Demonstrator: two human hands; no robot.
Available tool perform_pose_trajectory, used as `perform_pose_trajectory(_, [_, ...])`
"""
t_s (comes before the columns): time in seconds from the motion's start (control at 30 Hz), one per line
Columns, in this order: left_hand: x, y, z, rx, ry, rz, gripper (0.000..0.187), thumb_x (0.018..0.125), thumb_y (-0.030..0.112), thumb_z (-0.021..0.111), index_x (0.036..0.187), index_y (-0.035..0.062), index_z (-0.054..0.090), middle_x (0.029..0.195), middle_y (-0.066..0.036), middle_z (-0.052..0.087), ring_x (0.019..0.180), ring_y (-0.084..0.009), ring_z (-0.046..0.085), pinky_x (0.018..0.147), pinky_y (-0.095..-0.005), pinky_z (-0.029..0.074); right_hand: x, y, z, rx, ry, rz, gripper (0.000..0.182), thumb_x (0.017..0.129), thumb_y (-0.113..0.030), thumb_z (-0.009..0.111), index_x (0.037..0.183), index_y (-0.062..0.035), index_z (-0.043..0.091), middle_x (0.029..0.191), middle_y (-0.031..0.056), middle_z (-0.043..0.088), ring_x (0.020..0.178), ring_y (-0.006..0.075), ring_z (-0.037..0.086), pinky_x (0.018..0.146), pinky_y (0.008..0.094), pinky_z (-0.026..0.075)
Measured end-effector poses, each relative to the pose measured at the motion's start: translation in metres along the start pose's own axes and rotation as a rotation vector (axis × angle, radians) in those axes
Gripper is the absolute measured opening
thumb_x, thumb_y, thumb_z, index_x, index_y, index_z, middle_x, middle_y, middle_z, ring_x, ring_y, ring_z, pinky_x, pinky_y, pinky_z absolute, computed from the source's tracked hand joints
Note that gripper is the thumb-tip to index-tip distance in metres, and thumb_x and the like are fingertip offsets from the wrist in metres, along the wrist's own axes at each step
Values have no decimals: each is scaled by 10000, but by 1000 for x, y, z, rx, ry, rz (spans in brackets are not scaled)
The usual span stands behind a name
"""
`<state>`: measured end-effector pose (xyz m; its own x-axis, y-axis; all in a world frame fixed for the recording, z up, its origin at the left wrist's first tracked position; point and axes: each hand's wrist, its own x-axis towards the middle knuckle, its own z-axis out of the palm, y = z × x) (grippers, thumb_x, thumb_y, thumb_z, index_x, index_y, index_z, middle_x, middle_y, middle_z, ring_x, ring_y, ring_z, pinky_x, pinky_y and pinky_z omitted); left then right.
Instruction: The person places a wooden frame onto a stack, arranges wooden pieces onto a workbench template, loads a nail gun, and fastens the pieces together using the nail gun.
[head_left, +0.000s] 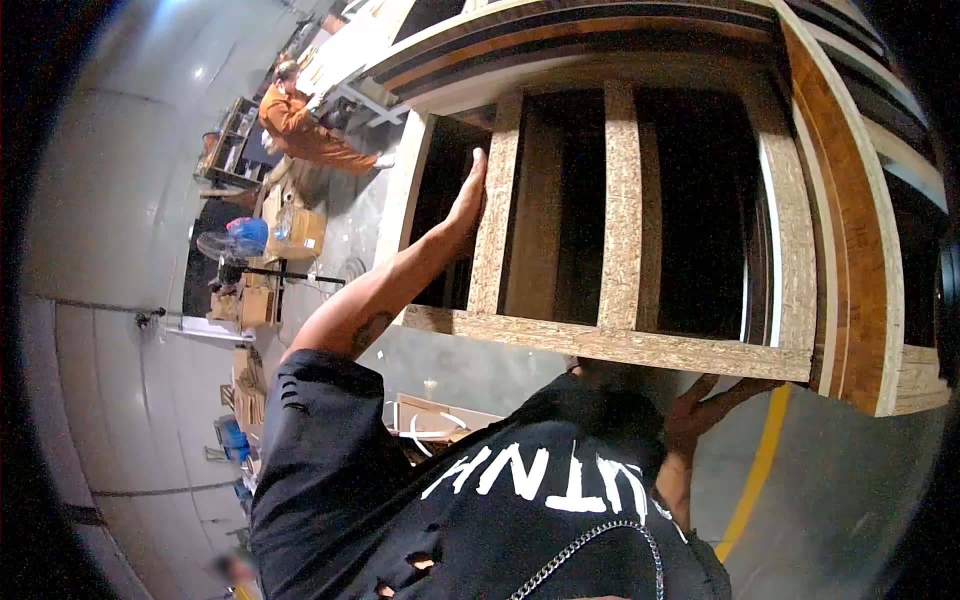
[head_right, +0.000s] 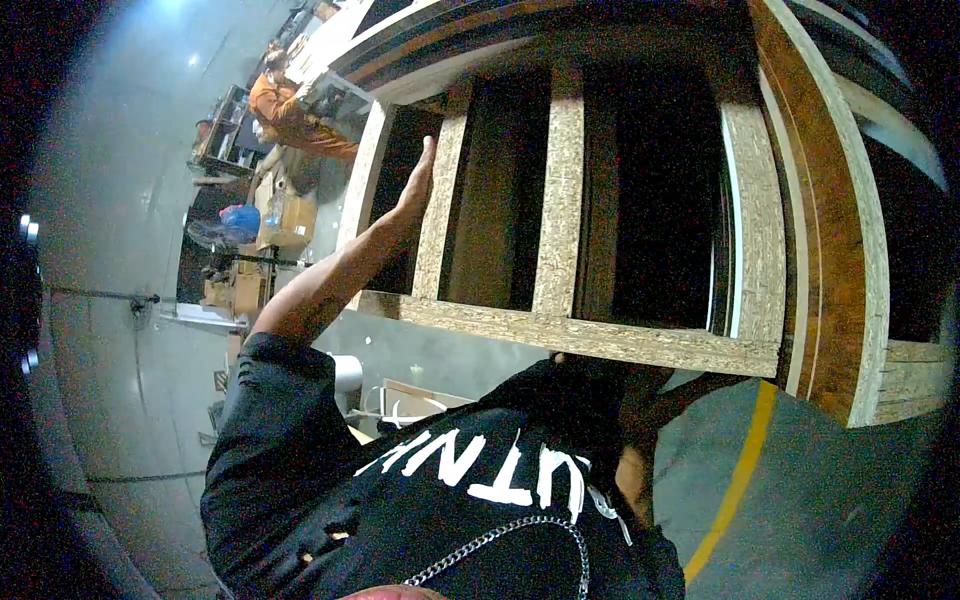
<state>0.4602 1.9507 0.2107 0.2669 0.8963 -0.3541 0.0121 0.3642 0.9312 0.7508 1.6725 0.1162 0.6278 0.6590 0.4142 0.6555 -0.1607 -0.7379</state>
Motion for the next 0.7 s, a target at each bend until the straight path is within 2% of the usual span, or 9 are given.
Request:
perform_pose_trajectory(0.17, [-1, -3, -7, 19, 32, -32, 870, 908, 721, 291, 1503, 88, 239, 1498, -105, 342, 1332, -225, 391, 1088, -402, 342, 2, -9, 1, -26, 36, -3, 702, 1014, -326, 371, 1506, -7, -14, 1561, 248, -36, 1451, 393, -9, 1167, 516, 35])
perform_pose_trajectory(0.23, [-1, -2, -4, 228, 137, 22, 926, 878, 757, 304, 1535, 136, 102, 1580, -90, 154, 1421, -236, 238, 1142, -421, 244, 3, -12, 1, -33, 54, -3, 691, 1015, -312, 374, 1506, -4, -1, 1560, 252, -21, 1451, 393, 2, 1168, 514, 40])
perform_pose_trajectory(0.4, [3, -1, -8, 169, 55, 14, 909, 892, 738, 309, 1538, 161, 29, 1598, -75, 41, 1456, -220, 98, 1167, -379, 111, 3, -22, -7, -64, 112, -25, 671, 1016, -284, 381, 1508, 1, 24, 1560, 261, 10, 1453, 393, 24, 1168, 510, 51])
perform_pose_trajectory(0.47, [2, -3, -9, 142, 29, 9, 906, 896, 733, 310, 1538, 167, 11, 1602, -71, 12, 1465, -216, 63, 1173, -368, 78, 2, -27, -23, -67, 194, -240, 560, 1007, -170, 400, 1485, 30, 186, 1515, 288, 211, 1421, 400, 201, 1155, 501, 164])
perform_pose_trajectory(0.5, [0, -3, -8, 164, -4, 39, 898, 902, 725, 312, 1538, 163, 20, 1602, -71, 19, 1464, -215, 65, 1171, -366, 91, 7, -37, -34, -38, 229, -145, 458, 981, -75, 402, 1407, 78, 333, 1399, 282, 407, 1331, 379, 377, 1115, 477, 280])
perform_pose_trajectory(0.53, [-3, -1, -4, 183, -36, 71, 889, 908, 716, 314, 1539, 159, 28, 1601, -70, 26, 1463, -213, 67, 1169, -363, 103, 15, -51, -45, 94, 277, -182, 435, 945, -47, 401, 1345, 123, 379, 1328, 265, 467, 1220, 355, 478, 1067, 468, 349])
perform_pose_trajectory(0.57, [-6, 1, 2, 221, 10, 127, 847, 938, 662, 327, 1536, 149, 17, 1579, -113, 146, 1435, -234, 206, 1176, -369, 131, 23, -57, -53, 153, 308, -301, 421, 944, -45, 393, 1326, 134, 378, 1314, 267, 470, 1214, 350, 485, 1064, 462, 359])
perform_pose_trajectory(0.63, [-1, 4, -1, 165, -44, 38, 847, 937, 666, 323, 1537, 151, 19, 1582, -106, 139, 1436, -233, 206, 1176, -371, 129, 47, -78, -66, 248, 264, -529, 421, 924, 12, 335, 1329, 121, 371, 1298, 254, 477, 1193, 310, 522, 1014, 423, 448])
perform_pose_trajectory(0.7, [-26, 23, 19, 66, -62, -55, 873, 924, 691, 311, 1536, 134, 31, 1591, -84, 107, 1447, -224, 168, 1178, -375, 115, 64, -104, -67, 436, 31, -348, 405, 964, -76, 373, 1305, 141, 360, 1299, 255, 469, 1195, 323, 512, 1055, 450, 389])
